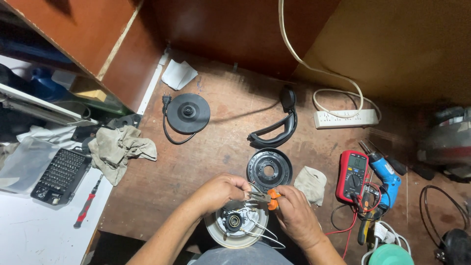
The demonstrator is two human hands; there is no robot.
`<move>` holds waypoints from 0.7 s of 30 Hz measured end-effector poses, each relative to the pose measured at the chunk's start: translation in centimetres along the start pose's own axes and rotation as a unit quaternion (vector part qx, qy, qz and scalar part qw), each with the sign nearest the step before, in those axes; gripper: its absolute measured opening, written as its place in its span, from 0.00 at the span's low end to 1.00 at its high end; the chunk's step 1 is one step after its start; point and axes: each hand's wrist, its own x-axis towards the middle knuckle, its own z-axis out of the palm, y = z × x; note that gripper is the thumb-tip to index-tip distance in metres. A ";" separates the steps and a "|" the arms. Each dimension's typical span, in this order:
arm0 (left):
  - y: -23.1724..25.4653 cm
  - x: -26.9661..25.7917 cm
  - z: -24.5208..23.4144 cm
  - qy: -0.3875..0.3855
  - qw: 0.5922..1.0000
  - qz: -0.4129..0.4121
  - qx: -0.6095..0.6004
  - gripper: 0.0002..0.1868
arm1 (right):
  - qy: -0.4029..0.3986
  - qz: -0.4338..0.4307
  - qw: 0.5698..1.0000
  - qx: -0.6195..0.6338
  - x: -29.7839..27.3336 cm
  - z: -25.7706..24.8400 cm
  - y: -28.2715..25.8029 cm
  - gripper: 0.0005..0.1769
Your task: The person works on a disassembled circular electronic device, using pliers to manipulate internal wires and a screwdriver to adjust components. They briefly retrieve a plastic bottle from a nearby shelf and return to the workbench to continue the repair.
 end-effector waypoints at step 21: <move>-2.5 -1.4 4.1 0.257 0.934 0.188 0.163 0.08 | -0.163 0.278 0.936 0.140 -2.7 -4.1 -5.3 0.24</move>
